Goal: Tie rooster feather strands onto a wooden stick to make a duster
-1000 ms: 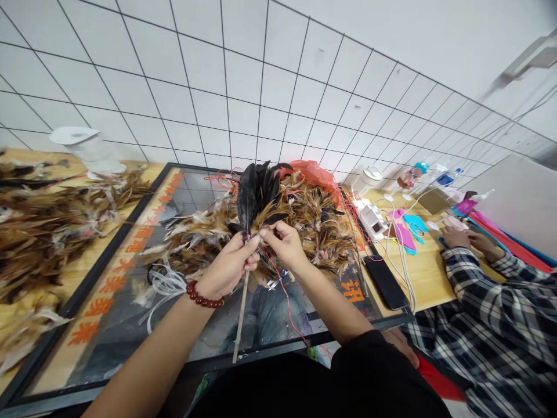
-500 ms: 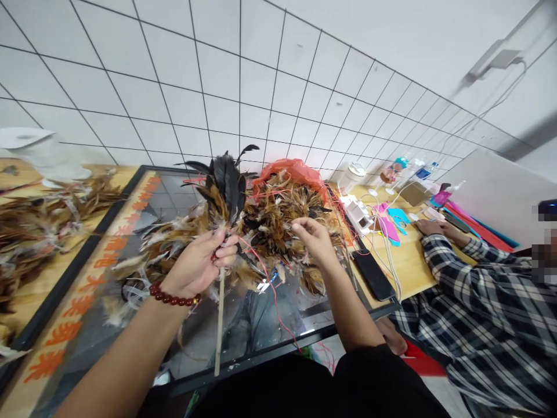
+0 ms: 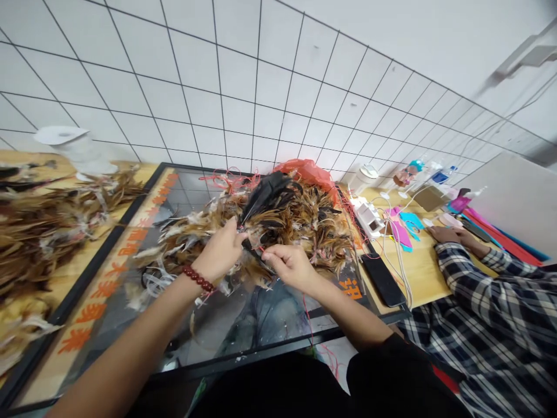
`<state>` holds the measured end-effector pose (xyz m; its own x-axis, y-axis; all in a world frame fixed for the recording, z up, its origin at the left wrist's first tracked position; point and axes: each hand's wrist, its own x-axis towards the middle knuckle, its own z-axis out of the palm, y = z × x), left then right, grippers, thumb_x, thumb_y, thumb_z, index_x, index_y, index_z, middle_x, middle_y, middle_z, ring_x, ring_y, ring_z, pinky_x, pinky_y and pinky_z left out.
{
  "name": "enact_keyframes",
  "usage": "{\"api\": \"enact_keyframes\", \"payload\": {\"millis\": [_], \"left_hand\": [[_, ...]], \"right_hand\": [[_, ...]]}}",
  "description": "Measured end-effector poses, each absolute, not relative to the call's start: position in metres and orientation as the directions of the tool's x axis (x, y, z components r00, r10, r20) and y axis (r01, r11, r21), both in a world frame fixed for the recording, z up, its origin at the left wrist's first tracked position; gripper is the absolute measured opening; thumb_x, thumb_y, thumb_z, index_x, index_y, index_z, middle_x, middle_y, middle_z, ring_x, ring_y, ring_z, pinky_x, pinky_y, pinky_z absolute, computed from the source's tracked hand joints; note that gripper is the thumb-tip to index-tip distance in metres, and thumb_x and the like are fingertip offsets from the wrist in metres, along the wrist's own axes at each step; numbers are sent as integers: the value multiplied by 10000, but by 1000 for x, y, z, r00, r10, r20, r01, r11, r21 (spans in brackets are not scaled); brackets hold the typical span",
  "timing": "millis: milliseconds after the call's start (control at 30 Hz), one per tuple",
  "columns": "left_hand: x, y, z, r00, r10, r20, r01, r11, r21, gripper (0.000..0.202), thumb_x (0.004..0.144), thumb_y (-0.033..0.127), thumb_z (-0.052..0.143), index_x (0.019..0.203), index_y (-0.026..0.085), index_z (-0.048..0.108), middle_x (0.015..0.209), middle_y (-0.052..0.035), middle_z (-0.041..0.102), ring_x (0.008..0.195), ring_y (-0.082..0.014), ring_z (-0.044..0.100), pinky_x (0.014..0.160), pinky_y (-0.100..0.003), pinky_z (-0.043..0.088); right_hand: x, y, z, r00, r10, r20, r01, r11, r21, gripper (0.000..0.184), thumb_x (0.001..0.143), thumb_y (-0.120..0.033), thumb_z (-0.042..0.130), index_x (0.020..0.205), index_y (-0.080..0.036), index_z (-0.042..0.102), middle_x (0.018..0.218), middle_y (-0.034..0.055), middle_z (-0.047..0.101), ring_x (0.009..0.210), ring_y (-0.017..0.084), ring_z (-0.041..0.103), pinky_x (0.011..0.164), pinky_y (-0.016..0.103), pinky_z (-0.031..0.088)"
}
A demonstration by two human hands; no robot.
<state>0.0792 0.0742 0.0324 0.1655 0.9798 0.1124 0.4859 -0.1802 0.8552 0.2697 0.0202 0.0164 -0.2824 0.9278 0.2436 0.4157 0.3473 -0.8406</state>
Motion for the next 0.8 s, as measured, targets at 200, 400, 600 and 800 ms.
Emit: {"api": "enact_keyframes", "payload": {"millis": [200, 400, 600, 800], "left_hand": [[83, 63, 38, 367, 914, 170, 769, -401, 498, 161, 830, 74, 466, 781, 221, 424, 693, -40, 480, 670, -245, 565, 662, -323, 396], [74, 45, 54, 565, 804, 185, 794, -591, 142, 249, 880, 77, 362, 975, 139, 584, 868, -143, 570, 763, -268, 576, 672, -350, 443], [60, 32, 54, 660, 706, 256, 701, -702, 129, 451, 859, 33, 332, 1188, 184, 601, 852, -131, 562, 786, -262, 556, 682, -350, 455], [52, 39, 54, 710, 653, 263, 562, -751, 346, 347, 854, 79, 421, 1076, 214, 652, 829, -126, 574, 814, -274, 562, 743, -372, 464]], "right_hand": [[257, 36, 65, -537, 774, 336, 730, 625, -276, 251, 941, -251, 474, 979, -237, 721, 802, 40, 678, 739, 156, 575, 603, 248, 312], [259, 91, 85, -509, 807, 301, 767, 584, -268, 183, 923, -273, 583, 912, -235, 762, 903, 38, 717, 829, 170, 627, 668, 248, 359], [273, 125, 66, -600, 797, 62, 516, 446, -731, 164, 848, -286, 666, 816, -177, 785, 800, 3, 752, 800, 151, 667, 769, 242, 446], [304, 127, 42, -520, 826, -219, 429, 31, -903, 184, 663, -324, 787, 705, -145, 772, 687, 24, 729, 631, 145, 629, 657, 265, 488]]}}
